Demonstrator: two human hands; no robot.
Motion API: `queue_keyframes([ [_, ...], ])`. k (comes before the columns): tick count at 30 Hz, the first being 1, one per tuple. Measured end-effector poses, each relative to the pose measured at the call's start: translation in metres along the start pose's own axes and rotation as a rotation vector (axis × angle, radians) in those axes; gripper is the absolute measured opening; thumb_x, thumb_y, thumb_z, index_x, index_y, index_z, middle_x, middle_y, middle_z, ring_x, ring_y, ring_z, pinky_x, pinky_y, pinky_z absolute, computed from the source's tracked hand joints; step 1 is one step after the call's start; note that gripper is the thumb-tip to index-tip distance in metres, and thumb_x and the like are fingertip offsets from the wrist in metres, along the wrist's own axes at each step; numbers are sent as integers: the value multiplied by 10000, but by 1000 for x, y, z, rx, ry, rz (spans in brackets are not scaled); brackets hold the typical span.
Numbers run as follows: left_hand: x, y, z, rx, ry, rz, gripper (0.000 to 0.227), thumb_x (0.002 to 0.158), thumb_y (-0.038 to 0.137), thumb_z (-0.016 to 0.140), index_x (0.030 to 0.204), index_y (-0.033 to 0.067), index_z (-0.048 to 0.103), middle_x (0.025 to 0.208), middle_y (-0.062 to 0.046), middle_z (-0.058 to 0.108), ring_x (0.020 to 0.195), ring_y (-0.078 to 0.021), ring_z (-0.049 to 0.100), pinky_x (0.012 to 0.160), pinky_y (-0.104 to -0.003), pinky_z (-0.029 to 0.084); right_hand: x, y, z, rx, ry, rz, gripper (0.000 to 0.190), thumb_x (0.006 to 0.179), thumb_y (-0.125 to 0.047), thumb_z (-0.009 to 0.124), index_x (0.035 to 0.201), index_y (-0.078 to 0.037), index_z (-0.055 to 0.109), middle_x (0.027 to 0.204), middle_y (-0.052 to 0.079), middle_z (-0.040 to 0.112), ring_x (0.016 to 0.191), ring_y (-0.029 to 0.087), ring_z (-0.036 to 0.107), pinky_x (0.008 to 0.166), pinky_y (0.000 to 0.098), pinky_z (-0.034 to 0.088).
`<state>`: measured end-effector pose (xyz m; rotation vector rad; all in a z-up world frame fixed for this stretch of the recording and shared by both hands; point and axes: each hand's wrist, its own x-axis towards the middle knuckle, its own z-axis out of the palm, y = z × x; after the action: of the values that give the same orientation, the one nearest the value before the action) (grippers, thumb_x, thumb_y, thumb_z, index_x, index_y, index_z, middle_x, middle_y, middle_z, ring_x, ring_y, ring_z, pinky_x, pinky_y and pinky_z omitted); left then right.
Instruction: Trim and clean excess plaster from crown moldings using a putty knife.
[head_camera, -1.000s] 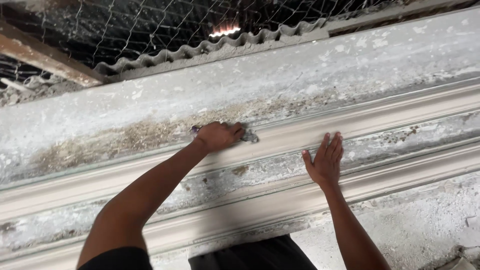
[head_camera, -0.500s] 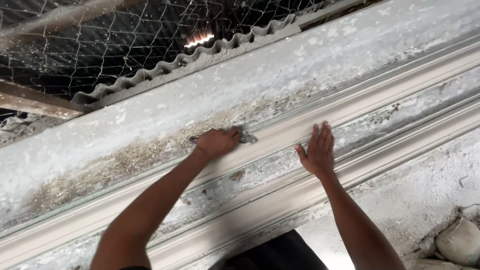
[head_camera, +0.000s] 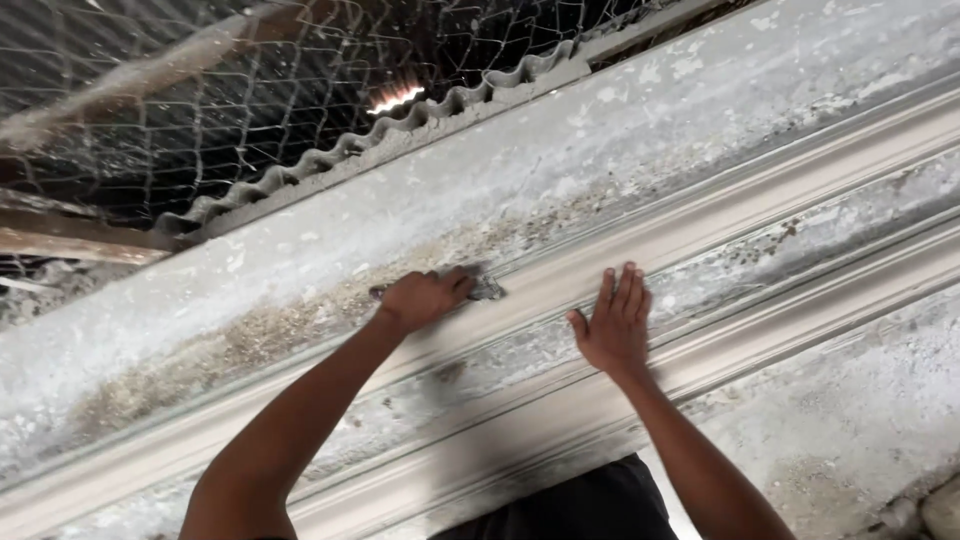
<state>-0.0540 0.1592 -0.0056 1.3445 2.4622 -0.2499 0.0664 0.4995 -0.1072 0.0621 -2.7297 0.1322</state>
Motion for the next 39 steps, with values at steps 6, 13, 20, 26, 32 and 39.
queue_keyframes([
  [6, 107, 36, -38, 9, 98, 25, 376, 1020, 162, 465, 1390, 136, 526, 1391, -115, 529, 924, -412, 739, 709, -525, 636, -6, 3, 1, 128, -136, 30, 970, 929, -659, 488, 1520, 97, 353, 1562, 426, 287, 1466, 578, 252, 1147, 669, 215],
  [13, 60, 28, -39, 174, -85, -117, 409, 997, 190, 520, 1394, 286, 539, 1437, -35, 542, 992, -311, 752, 751, -436, 632, 24, 158, -55, 928, -380, -49, 706, 981, -234, 581, 1591, -9, 306, 1634, 338, 200, 1489, 554, 161, 1202, 611, 140],
  [20, 59, 53, -43, 144, 264, -423, 294, 994, 237, 550, 1288, 227, 557, 1249, 35, 575, 822, -185, 732, 588, -333, 618, 48, 310, -12, 422, -109, 33, 678, 1042, -285, 479, 1581, 78, 286, 1612, 375, 205, 1459, 602, 154, 1185, 666, 103],
  [26, 84, 85, -55, -48, 240, -385, 248, 1021, 207, 500, 1261, 195, 560, 1244, -35, 584, 823, -255, 742, 573, -409, 631, 55, 283, -23, 213, -256, 46, 647, 1071, -419, 397, 1631, -103, 331, 1698, 221, 177, 1530, 492, 125, 1205, 611, 137],
  [32, 113, 71, -34, 172, 333, -225, 223, 994, 247, 581, 1209, 201, 613, 1218, -30, 594, 805, -242, 737, 560, -378, 612, 55, 285, -17, 169, -242, 63, 627, 1059, -399, 450, 1624, -132, 385, 1703, 183, 227, 1531, 458, 180, 1205, 590, 180],
  [39, 103, 46, 5, 307, 251, -70, 356, 907, 195, 612, 1262, 195, 632, 1338, -57, 579, 825, -275, 741, 572, -394, 615, 57, 278, -16, 94, -140, 32, 620, 1049, -416, 486, 1602, -137, 452, 1676, 177, 313, 1513, 434, 265, 1179, 560, 258],
])
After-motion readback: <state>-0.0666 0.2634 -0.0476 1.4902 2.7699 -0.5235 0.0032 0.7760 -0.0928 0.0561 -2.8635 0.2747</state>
